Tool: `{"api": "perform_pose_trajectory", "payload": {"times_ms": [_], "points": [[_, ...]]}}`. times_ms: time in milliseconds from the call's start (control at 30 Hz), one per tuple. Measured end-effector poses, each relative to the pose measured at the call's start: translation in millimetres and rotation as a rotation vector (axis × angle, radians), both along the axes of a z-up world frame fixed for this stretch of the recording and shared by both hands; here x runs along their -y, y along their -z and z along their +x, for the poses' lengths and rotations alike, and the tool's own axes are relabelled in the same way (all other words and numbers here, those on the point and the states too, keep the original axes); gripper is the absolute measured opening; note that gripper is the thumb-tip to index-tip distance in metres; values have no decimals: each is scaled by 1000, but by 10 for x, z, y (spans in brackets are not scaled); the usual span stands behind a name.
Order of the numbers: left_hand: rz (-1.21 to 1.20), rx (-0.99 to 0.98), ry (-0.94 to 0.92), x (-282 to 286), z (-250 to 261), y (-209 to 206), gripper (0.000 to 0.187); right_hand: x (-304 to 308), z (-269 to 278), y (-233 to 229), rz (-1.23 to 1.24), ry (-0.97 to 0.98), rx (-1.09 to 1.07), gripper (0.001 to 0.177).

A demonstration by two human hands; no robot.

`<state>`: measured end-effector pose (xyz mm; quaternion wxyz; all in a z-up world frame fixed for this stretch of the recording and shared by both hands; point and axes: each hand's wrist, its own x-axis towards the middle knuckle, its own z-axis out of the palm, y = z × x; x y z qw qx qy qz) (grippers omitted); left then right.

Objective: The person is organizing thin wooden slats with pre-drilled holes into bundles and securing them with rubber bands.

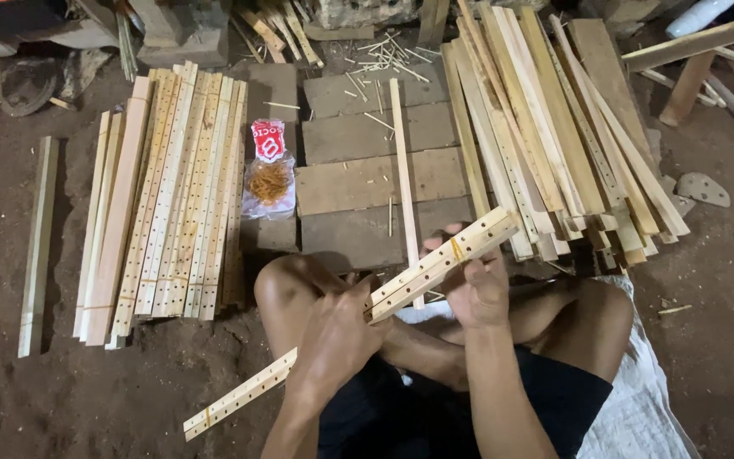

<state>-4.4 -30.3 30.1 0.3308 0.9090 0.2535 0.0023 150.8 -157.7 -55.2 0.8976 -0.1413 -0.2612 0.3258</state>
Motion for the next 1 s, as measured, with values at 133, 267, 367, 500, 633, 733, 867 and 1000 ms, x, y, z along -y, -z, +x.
{"api": "perform_pose_trajectory", "payload": {"times_ms": [133, 267, 367, 500, 633, 733, 867, 1000], "points": [[-26, -73, -10, -19, 11, 48, 28, -47, -36, 197, -117, 210, 76, 53], [-31, -88, -13, -32, -17, 72, 28, -78, -105, 374, -151, 314, 64, 53], [-90, -138, -32, -44, -31, -9, 27, -98, -123, 313, -152, 316, 97, 43], [-53, -56, -1, -86, -73, 66, 34, -105, -125, 388, -175, 300, 79, 36], [-37, 14, -9, -171, -146, 92, 26, -190, -192, 236, -227, 295, 54, 44], [-49, -43, -11, -240, -165, 47, 40, -261, -202, 137, -165, 170, -6, 41], [-129, -114, -41, -356, -247, 5, 49, -380, -225, 219, -175, 127, 112, 36], [-51, -10, -83, -471, -385, 114, 50, -569, -292, 301, -212, 152, 159, 41]]}}
